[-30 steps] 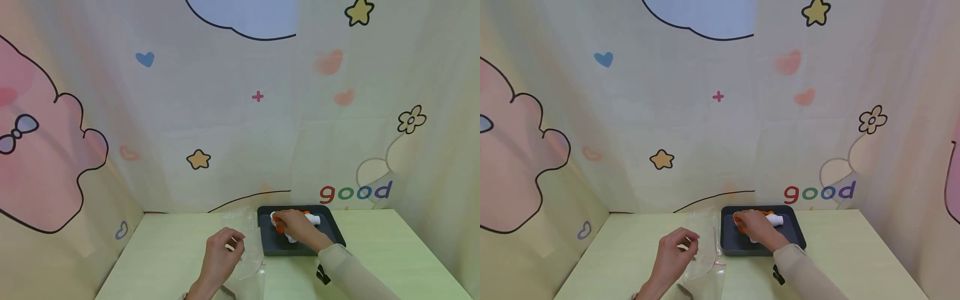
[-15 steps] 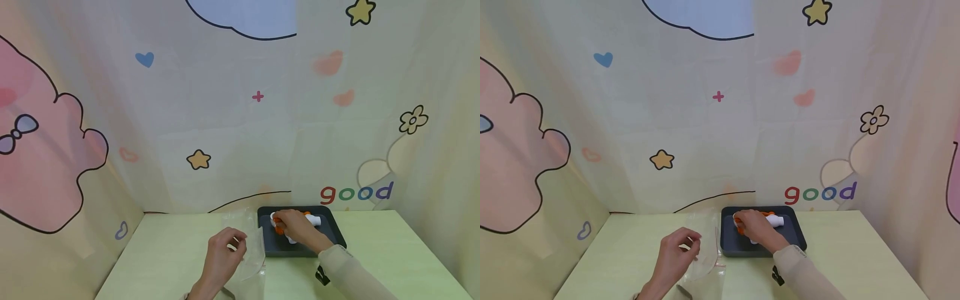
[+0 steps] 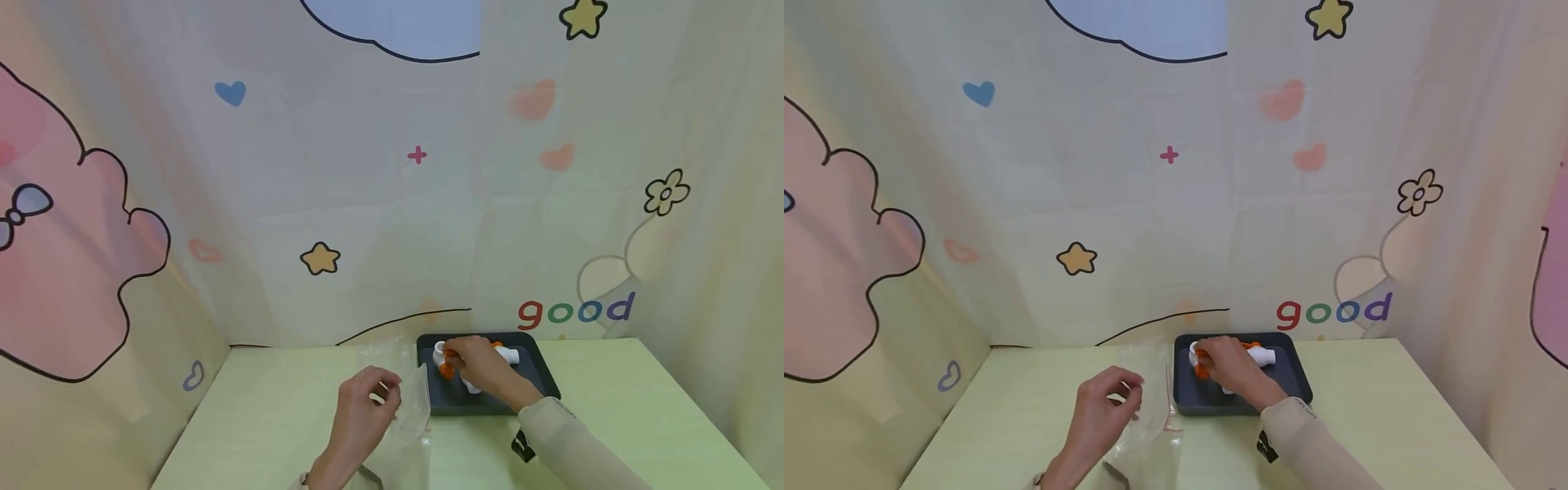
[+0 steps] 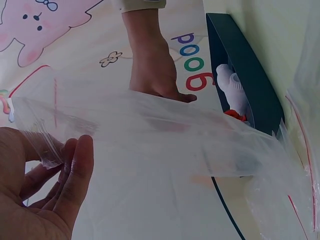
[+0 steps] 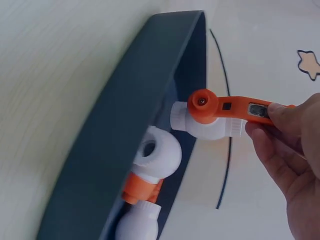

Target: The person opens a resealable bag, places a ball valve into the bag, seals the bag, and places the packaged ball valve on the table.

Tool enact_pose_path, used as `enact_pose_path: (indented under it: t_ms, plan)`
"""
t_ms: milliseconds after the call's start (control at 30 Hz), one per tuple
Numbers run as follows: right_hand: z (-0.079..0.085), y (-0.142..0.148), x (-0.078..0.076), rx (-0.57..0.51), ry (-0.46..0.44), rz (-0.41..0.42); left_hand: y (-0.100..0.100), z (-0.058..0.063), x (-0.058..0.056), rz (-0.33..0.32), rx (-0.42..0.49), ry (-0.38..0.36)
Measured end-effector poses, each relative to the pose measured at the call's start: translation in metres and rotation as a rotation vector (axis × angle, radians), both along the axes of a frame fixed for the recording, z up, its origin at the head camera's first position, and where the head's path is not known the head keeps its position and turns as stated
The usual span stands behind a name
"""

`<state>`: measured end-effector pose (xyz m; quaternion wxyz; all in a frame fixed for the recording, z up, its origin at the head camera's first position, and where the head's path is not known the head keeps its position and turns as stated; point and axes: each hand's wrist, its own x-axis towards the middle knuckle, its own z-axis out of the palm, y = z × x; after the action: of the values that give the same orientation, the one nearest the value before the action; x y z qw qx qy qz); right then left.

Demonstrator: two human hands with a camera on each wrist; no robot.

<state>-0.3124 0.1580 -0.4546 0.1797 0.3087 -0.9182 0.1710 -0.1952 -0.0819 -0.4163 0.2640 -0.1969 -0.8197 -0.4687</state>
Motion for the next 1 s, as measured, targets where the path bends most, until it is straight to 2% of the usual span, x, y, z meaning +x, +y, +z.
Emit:
enact_pose_path:
  t_ms: [300, 533, 767, 1000]
  plan:
    - [0.031, -0.003, 0.018, -0.109, 0.073, 0.005, 0.000, 0.002, -0.001, 0.000, -0.002, 0.008]
    - [0.056, -0.002, 0.035, -0.189, 0.190, 0.012, 0.001, 0.003, 0.000, 0.007, 0.011, 0.019]
    - [0.080, 0.001, 0.055, -0.242, 0.247, 0.064, 0.001, 0.005, 0.000, 0.009, 0.025, 0.020]
    - [0.097, 0.005, 0.074, -0.256, 0.362, 0.115, 0.001, 0.009, 0.003, 0.007, 0.028, 0.017]
